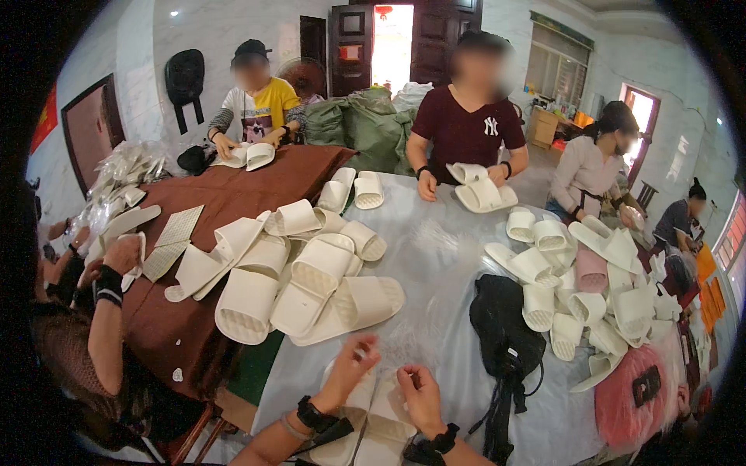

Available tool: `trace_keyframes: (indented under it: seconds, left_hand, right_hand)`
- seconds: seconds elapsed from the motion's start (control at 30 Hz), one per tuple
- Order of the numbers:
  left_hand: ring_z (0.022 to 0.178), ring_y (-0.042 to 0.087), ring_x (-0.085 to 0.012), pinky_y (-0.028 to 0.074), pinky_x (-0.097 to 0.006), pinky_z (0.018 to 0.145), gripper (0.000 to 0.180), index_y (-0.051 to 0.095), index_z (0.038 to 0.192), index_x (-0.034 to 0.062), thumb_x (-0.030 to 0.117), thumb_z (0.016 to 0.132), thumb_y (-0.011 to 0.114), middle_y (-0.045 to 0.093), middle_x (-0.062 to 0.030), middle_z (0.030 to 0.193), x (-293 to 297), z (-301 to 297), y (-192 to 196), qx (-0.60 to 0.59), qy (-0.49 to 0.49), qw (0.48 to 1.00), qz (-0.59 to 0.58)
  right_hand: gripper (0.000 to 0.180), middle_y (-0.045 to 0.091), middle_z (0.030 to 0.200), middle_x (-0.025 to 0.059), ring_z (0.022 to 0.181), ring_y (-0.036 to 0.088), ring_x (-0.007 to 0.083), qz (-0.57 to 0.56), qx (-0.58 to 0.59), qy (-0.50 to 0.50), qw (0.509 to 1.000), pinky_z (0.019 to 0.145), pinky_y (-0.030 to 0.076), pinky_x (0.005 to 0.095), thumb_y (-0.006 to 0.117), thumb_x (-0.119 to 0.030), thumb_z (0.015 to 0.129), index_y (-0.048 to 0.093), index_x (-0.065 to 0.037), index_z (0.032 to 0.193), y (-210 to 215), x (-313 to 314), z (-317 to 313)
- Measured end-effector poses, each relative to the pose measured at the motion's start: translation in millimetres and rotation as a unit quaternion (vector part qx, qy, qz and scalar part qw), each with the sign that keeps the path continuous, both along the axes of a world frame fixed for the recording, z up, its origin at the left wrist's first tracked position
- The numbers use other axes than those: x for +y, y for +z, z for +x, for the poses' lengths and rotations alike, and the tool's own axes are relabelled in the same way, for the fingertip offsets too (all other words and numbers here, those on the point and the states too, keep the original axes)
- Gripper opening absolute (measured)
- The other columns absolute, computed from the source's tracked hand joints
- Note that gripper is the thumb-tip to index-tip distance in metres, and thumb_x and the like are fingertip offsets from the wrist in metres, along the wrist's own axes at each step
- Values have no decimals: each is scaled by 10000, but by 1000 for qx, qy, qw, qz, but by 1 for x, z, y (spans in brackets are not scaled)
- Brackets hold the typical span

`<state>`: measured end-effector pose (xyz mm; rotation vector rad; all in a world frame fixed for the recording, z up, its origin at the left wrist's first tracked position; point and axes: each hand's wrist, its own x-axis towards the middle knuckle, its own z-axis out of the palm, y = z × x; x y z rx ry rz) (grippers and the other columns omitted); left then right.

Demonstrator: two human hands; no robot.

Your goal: Cleaning excess plastic material and threading components for white foam slippers at an assembly table.

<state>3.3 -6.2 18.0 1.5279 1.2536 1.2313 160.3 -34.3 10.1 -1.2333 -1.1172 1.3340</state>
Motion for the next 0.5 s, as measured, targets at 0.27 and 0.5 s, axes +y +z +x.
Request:
trace_keyframes:
  seconds: [0.27,0.5]
  left_hand:
    - [942,434,-104,353,-247,834,318,450,1140,37,204,878,520,467,-44,1058,8,-4,-6,-298,161,941,-4]
    - [811,446,-90,348,-237,709,255,475,1096,41,202,898,478,489,-9,901,2,-1,5,-248,211,945,39]
  right_hand:
    - [612,512,955,120,816,534,248,296,-363,60,882,761,441,341,695,-313,703,413,-54,1180,-5,0,-6]
    - [664,498,920,127,867,532,293,155,-308,271,899,739,428,369,627,-272,743,313,-125,1309,15,-34,-5]
